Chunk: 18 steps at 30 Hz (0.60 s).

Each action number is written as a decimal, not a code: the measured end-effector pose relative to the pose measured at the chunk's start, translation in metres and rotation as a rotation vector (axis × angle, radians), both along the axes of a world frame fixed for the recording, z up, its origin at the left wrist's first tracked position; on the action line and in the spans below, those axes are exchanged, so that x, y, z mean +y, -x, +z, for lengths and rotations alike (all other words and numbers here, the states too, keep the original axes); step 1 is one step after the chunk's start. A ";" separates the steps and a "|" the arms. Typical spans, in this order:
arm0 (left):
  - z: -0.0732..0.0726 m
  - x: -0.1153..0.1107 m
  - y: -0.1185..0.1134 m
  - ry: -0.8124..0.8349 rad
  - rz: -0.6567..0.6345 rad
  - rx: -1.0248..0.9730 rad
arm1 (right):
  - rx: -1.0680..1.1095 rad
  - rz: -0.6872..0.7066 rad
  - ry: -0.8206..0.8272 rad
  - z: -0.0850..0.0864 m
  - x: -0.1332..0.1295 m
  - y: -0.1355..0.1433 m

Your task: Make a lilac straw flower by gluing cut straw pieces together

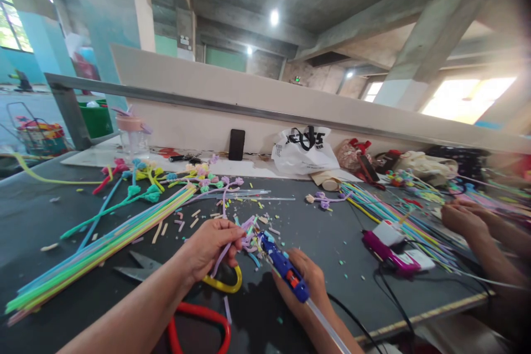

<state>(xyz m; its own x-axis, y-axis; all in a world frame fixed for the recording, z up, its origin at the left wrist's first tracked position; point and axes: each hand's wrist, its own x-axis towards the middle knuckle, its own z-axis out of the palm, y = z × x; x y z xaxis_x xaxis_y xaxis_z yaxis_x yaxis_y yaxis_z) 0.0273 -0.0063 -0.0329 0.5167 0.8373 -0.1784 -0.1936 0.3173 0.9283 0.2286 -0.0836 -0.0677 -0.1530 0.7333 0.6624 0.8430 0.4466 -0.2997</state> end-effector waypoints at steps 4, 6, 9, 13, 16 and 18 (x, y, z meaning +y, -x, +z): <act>-0.001 0.002 0.002 0.067 -0.030 -0.052 | 0.070 -0.011 0.012 0.009 0.001 0.000; -0.001 0.005 0.003 0.128 -0.021 -0.097 | 0.042 -0.001 0.035 0.016 0.003 -0.005; -0.001 0.011 0.006 0.173 0.038 -0.162 | -0.058 -0.081 0.089 0.026 0.013 -0.028; 0.001 0.017 0.011 0.173 0.139 -0.218 | -0.227 -0.284 0.403 0.032 0.031 -0.071; 0.002 0.018 0.014 0.180 0.161 -0.237 | -0.248 -0.332 0.500 0.034 0.042 -0.096; 0.003 0.017 0.015 0.183 0.163 -0.243 | -0.244 -0.338 0.534 0.037 0.046 -0.104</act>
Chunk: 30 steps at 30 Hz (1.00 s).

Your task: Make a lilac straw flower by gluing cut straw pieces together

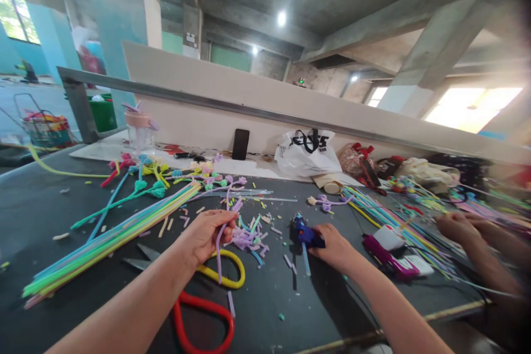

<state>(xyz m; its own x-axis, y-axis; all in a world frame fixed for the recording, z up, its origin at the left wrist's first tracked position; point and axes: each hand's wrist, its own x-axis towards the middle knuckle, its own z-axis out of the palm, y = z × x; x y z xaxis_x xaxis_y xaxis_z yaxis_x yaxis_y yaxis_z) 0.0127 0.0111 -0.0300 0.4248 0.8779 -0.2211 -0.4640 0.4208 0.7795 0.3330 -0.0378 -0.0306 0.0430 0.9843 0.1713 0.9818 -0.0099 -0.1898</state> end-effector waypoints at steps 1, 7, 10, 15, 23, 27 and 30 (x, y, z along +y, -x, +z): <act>0.000 0.000 0.000 -0.001 0.001 -0.002 | 0.005 -0.002 0.014 0.003 0.001 -0.001; 0.001 -0.001 -0.001 -0.005 -0.038 0.009 | 0.066 -0.020 -0.072 0.021 0.009 0.045; 0.000 -0.003 -0.002 -0.007 -0.068 0.024 | 0.149 0.090 -0.015 0.011 0.019 0.092; -0.002 -0.003 -0.002 -0.013 -0.104 0.035 | 0.228 0.137 0.054 -0.011 0.030 0.135; -0.003 -0.002 -0.005 -0.004 -0.126 0.086 | 0.347 0.196 0.026 -0.020 0.034 0.131; -0.007 -0.002 -0.006 -0.019 -0.136 0.117 | 0.419 0.214 -0.035 -0.021 0.035 0.129; -0.008 -0.003 -0.007 -0.034 -0.147 0.154 | 0.475 0.220 -0.101 -0.016 0.033 0.124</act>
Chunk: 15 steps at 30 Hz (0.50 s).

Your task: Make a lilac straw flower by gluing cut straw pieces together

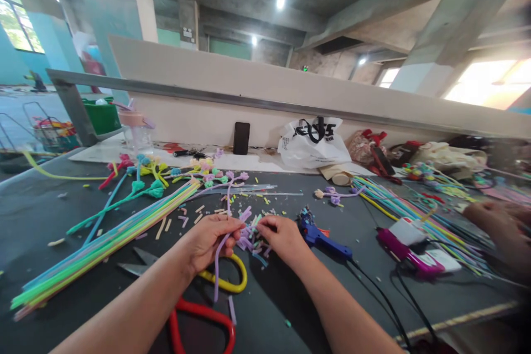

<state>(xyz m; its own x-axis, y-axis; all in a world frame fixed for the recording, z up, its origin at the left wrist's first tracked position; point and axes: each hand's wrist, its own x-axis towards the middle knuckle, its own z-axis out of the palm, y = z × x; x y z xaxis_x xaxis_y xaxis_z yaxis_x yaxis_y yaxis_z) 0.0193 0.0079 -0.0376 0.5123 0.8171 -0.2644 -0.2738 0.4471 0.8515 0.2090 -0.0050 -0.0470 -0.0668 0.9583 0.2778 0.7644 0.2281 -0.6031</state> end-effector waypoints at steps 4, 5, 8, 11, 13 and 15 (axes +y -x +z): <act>0.001 -0.004 -0.003 -0.026 -0.027 0.032 | 0.091 -0.022 -0.085 0.011 -0.008 -0.009; 0.000 -0.005 -0.004 -0.041 -0.031 0.034 | 0.112 -0.011 -0.095 0.014 -0.011 -0.009; -0.002 -0.006 -0.006 -0.107 -0.046 0.042 | 0.168 0.086 -0.094 0.021 -0.019 -0.007; -0.005 -0.006 -0.007 -0.142 -0.061 0.074 | 0.149 0.197 -0.100 0.024 -0.022 -0.003; -0.006 -0.006 -0.007 -0.146 -0.063 0.094 | 0.099 0.224 -0.115 0.024 -0.022 -0.003; -0.006 -0.007 -0.007 -0.142 -0.067 0.115 | 0.060 0.227 -0.126 0.023 -0.021 -0.004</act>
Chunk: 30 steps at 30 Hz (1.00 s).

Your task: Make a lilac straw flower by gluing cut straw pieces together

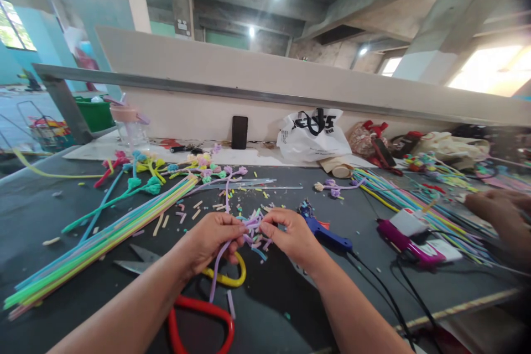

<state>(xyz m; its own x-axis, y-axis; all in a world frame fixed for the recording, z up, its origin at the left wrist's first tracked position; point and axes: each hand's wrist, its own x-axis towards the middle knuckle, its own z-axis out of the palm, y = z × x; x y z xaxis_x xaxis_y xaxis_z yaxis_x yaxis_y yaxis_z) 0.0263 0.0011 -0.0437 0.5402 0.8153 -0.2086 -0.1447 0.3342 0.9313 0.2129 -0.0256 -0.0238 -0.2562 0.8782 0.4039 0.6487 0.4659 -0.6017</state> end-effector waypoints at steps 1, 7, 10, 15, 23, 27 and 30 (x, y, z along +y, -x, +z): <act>0.000 0.000 0.000 -0.001 -0.003 0.012 | -0.015 -0.001 -0.004 -0.001 0.001 -0.001; 0.004 -0.003 -0.001 -0.017 -0.012 0.096 | -0.045 -0.008 0.018 -0.001 0.001 -0.002; 0.004 -0.003 -0.002 -0.018 -0.008 0.118 | -0.048 -0.012 0.025 0.000 0.001 -0.001; 0.001 -0.003 -0.003 -0.035 -0.022 0.152 | -0.059 -0.021 0.019 -0.002 0.004 -0.002; 0.001 -0.004 -0.004 -0.094 -0.028 0.229 | -0.091 -0.028 0.055 -0.005 0.005 -0.004; 0.001 -0.004 -0.003 -0.126 -0.054 0.243 | -0.106 -0.035 0.056 -0.006 0.005 -0.003; 0.001 -0.004 -0.003 -0.125 -0.067 0.252 | -0.121 -0.035 0.033 -0.005 0.005 -0.003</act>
<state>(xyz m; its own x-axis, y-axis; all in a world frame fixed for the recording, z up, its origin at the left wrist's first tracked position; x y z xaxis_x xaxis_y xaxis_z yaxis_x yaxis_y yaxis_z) 0.0291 -0.0030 -0.0426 0.5376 0.8074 -0.2432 0.1146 0.2158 0.9697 0.2155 -0.0206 -0.0291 -0.2703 0.8999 0.3422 0.7330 0.4228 -0.5329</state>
